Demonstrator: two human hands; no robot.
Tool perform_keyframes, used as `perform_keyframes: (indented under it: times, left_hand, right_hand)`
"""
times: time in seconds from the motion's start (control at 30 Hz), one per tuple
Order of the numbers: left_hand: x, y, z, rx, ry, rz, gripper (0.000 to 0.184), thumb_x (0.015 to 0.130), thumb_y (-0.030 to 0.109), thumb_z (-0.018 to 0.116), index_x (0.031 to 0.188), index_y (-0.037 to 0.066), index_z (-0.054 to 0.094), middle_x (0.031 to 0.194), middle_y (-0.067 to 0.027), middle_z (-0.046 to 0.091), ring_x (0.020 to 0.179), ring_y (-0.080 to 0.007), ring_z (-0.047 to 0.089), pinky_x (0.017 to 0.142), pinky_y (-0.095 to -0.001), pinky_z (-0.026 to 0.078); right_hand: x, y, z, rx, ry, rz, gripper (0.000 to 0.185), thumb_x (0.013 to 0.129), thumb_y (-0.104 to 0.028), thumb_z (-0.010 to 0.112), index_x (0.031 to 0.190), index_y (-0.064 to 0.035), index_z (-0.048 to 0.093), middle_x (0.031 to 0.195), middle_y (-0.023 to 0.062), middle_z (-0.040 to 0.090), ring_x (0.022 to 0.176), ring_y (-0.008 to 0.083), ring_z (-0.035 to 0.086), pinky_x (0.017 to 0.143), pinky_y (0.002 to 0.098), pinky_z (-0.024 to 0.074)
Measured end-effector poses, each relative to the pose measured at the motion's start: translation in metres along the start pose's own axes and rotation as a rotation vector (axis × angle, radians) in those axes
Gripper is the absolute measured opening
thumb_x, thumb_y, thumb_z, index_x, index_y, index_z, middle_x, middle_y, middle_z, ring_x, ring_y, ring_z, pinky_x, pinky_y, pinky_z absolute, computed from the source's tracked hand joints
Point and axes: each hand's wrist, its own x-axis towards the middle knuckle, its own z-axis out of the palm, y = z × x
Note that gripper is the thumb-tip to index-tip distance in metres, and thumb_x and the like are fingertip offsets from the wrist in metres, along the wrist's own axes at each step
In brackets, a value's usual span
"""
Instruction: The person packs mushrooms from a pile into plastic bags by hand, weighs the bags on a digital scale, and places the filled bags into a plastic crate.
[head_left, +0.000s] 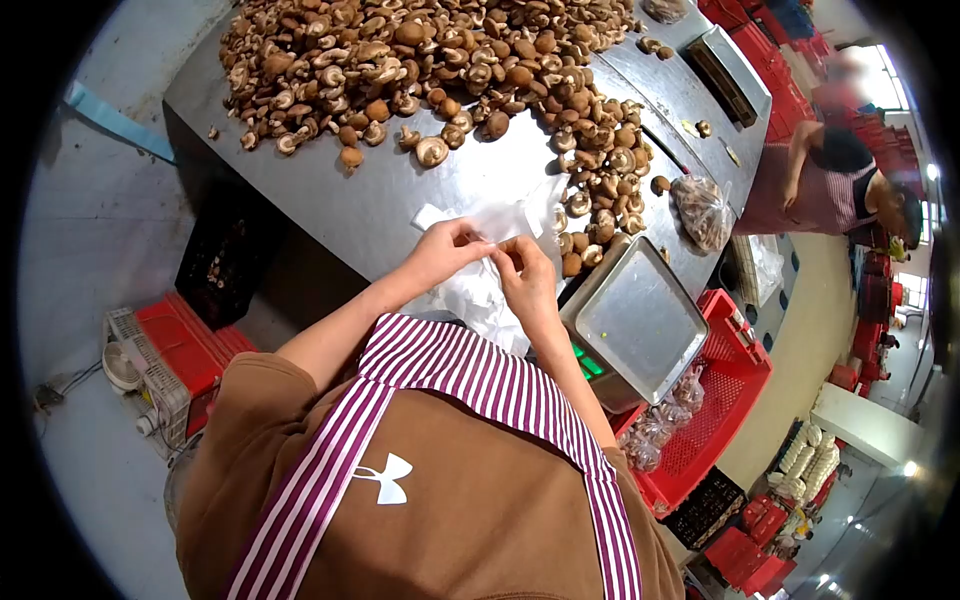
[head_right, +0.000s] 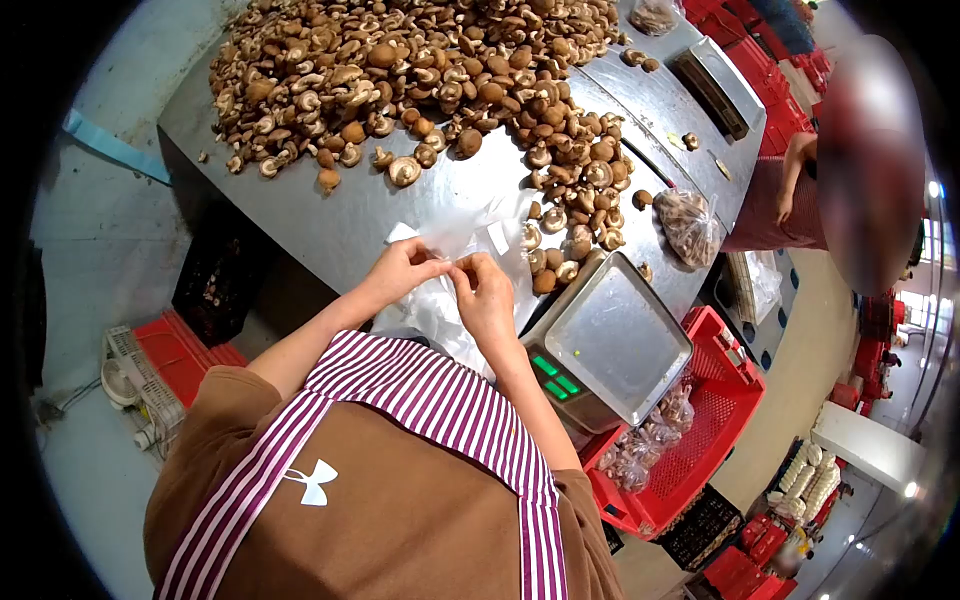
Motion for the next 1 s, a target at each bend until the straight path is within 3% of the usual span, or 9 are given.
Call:
perform_keyframes:
  times: [0.1, 0.2, 0.3, 0.43, 0.5, 0.6, 0.7, 0.87, 1.0]
  left_hand:
    - [0.005, -0.024, -0.001, -0.106, 0.022, 0.022, 0.02, 0.084, 0.017, 0.073, 0.085, -0.001, 0.066, 0.077, -0.0081, 0.069, 0.072, -0.013, 0.063, 0.066, -0.0293, 0.051]
    - [0.018, -0.071, -0.008, 0.12, 0.17, 0.043, 0.015, 0.081, 0.014, 0.07, 0.084, 0.0, 0.065, 0.073, -0.0094, 0.068, 0.068, -0.0165, 0.063, 0.065, -0.0307, 0.051]
    - [0.028, -0.129, -0.035, 0.215, 0.318, -0.059, 0.015, 0.079, 0.014, 0.068, 0.083, 0.0, 0.064, 0.068, -0.009, 0.067, 0.063, -0.0215, 0.063, 0.062, -0.0344, 0.05]
    - [0.014, -0.098, -0.042, 0.424, 0.221, -0.28, 0.026, 0.078, 0.016, 0.069, 0.1, 0.002, 0.066, 0.091, -0.0118, 0.07, 0.088, -0.0271, 0.067, 0.079, -0.0385, 0.053]
    - [0.0, -0.068, -0.024, 0.435, 0.334, 0.179, 0.047, 0.078, 0.017, 0.07, 0.123, 0.011, 0.062, 0.122, -0.0147, 0.062, 0.122, -0.0307, 0.055, 0.103, -0.0425, 0.045]
    - [-0.012, 0.001, -0.015, 0.39, 0.123, 0.298, 0.062, 0.079, 0.018, 0.071, 0.138, 0.019, 0.052, 0.141, -0.013, 0.048, 0.139, -0.0315, 0.037, 0.116, -0.0436, 0.032]
    - [-0.002, 0.004, -0.009, 0.489, -0.107, 0.277, 0.058, 0.081, 0.018, 0.071, 0.136, 0.016, 0.055, 0.139, -0.0122, 0.052, 0.133, -0.0316, 0.044, 0.112, -0.0431, 0.037]
    - [0.009, -0.026, -0.005, 0.345, -0.245, 0.248, 0.016, 0.083, 0.014, 0.067, 0.095, 0.004, 0.071, 0.087, -0.0096, 0.071, 0.081, -0.0231, 0.068, 0.075, -0.0341, 0.053]
    - [0.031, -0.05, -0.013, 0.33, -0.118, 0.118, 0.015, 0.084, 0.011, 0.065, 0.098, 0.005, 0.069, 0.089, -0.0058, 0.07, 0.077, -0.013, 0.063, 0.072, -0.03, 0.051]
  right_hand:
    - [-0.001, 0.014, -0.003, 0.072, -0.024, 0.067, 0.009, 0.092, -0.007, 0.062, 0.091, 0.002, 0.062, 0.084, 0.0137, 0.068, 0.076, 0.0209, 0.066, 0.069, 0.0324, 0.0509]
    - [0.002, 0.013, -0.021, 0.797, -0.043, 0.373, 0.012, 0.101, -0.013, 0.049, 0.1, -0.0043, 0.057, 0.095, 0.0106, 0.069, 0.09, 0.0169, 0.064, 0.084, 0.0326, 0.0521]
    - [0.0, 0.018, -0.052, 1.586, -0.138, 0.219, 0.013, 0.101, -0.017, 0.047, 0.098, -0.0091, 0.057, 0.074, 0.0005, 0.057, 0.064, 0.0137, 0.054, 0.07, 0.0302, 0.0484]
    - [-0.008, 0.0, -0.064, 1.292, -0.089, 0.351, 0.011, 0.101, -0.017, 0.047, 0.097, -0.0084, 0.053, 0.067, -0.0018, 0.048, 0.05, 0.0087, 0.043, 0.05, 0.0237, 0.0412]
    - [-0.006, -0.019, -0.054, 1.013, 0.015, 0.454, 0.01, 0.1, -0.016, 0.046, 0.098, -0.0087, 0.053, 0.068, -0.0019, 0.049, 0.046, 0.0077, 0.039, 0.042, 0.0227, 0.0311]
    - [-0.006, -0.023, -0.04, 1.006, -0.197, 0.455, 0.012, 0.102, -0.017, 0.046, 0.101, -0.0074, 0.052, 0.068, 0.0004, 0.051, 0.05, 0.0089, 0.041, 0.047, 0.0228, 0.0303]
    - [-0.002, -0.03, -0.028, 1.1, -0.289, 0.467, 0.014, 0.104, -0.02, 0.046, 0.101, -0.0076, 0.051, 0.068, 0.0012, 0.051, 0.05, 0.0094, 0.042, 0.047, 0.0226, 0.0309]
    - [-0.003, -0.02, -0.033, 0.997, -0.223, 0.487, 0.023, 0.099, -0.023, 0.058, 0.115, -0.0064, 0.053, 0.068, -0.0019, 0.046, 0.053, 0.0079, 0.04, 0.048, 0.0223, 0.0305]
    - [-0.011, 0.006, -0.038, 0.938, -0.242, 0.49, 0.026, 0.095, -0.02, 0.062, 0.116, -0.0076, 0.055, 0.07, -0.0036, 0.044, 0.054, 0.0065, 0.038, 0.048, 0.0219, 0.0289]
